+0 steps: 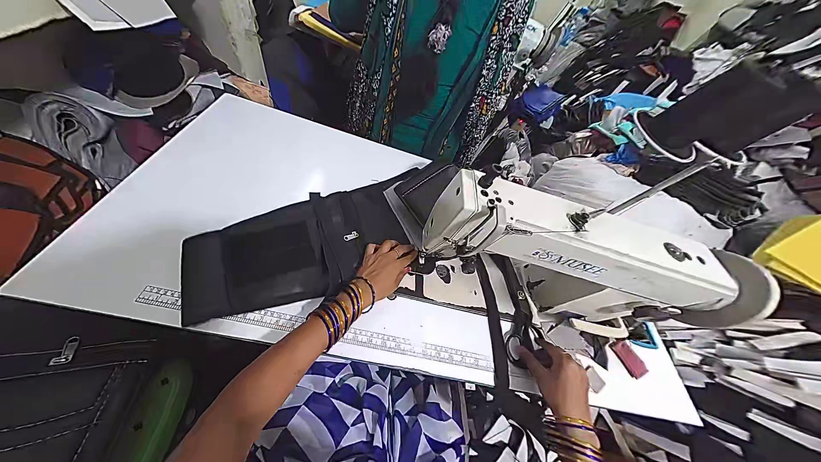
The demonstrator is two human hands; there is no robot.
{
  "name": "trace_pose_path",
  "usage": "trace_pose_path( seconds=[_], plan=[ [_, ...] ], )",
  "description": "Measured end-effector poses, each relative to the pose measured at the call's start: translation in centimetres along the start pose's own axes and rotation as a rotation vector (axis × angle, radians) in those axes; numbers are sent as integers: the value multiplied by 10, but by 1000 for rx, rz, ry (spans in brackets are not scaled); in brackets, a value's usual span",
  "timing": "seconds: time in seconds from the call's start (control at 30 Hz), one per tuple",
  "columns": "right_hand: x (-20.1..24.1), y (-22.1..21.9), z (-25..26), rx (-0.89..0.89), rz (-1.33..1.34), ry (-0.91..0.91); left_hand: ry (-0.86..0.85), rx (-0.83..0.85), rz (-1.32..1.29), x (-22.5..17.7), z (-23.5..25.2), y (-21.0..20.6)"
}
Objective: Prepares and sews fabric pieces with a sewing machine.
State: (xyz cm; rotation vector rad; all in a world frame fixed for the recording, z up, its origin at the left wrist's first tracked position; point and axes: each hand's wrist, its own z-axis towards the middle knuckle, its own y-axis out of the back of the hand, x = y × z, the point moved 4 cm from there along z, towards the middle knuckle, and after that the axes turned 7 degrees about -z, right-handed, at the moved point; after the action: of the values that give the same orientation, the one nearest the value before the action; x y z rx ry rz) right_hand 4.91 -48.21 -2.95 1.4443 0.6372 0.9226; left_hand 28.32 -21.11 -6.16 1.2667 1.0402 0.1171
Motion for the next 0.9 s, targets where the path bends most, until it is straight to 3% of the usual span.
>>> trace_pose_path(
  seconds=[0.13,0.2,0.3,0.4,0.57,0.77,0.83,0.9],
  plan=[
    [5,1,12,173,2,-37,104,7,37,-10,2,-3],
    [-3,-2,17,173,258,-73,128,8,51,-12,4,-2],
    [1,-4,8,270,899,-258,151,13,62,-11,8,0],
    [0,4,-1,312,1100,-237,157,6,81,-9,13,2],
    [-2,14,6,443,965,-13,155,-54,79,-2,27,10],
    [38,26,40,655,715,74,207,-82,57,7,48,19],
    [54,28,53,711,677,131,208,-39,23,5,49,25],
    [63,28,60,729,631,177,155,116,-14,4,46,44]
  ],
)
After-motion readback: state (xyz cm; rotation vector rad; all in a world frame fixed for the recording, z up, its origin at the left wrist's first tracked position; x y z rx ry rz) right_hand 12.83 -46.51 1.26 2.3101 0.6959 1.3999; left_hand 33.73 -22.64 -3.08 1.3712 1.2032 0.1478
